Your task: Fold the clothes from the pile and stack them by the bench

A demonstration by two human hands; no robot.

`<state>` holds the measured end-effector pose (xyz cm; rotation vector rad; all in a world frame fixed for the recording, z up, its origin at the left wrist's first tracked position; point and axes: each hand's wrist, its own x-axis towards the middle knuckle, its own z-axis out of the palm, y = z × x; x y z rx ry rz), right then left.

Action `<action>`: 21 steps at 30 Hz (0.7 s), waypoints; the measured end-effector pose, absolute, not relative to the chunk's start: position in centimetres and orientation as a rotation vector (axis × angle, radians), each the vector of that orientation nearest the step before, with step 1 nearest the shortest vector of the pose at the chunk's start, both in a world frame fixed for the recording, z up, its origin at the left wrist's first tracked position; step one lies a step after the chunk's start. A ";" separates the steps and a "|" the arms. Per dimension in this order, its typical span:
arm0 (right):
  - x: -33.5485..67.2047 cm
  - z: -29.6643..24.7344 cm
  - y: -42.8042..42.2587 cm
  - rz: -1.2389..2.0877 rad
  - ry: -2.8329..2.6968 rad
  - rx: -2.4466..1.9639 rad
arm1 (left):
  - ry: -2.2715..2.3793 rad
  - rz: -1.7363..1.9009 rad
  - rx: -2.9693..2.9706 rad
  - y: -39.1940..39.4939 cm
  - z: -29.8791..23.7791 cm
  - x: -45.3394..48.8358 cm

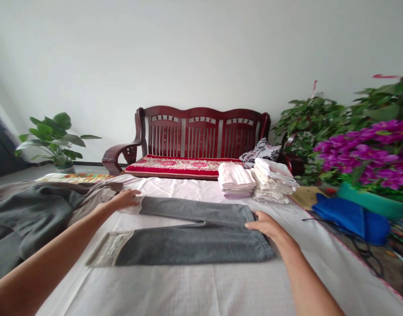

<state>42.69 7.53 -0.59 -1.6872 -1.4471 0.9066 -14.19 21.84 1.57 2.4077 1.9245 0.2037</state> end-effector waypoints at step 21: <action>42.3 -0.3 5.4 0.403 -1.334 -1.779 | 1.177 0.927 2.984 5.4 1.9 -19.0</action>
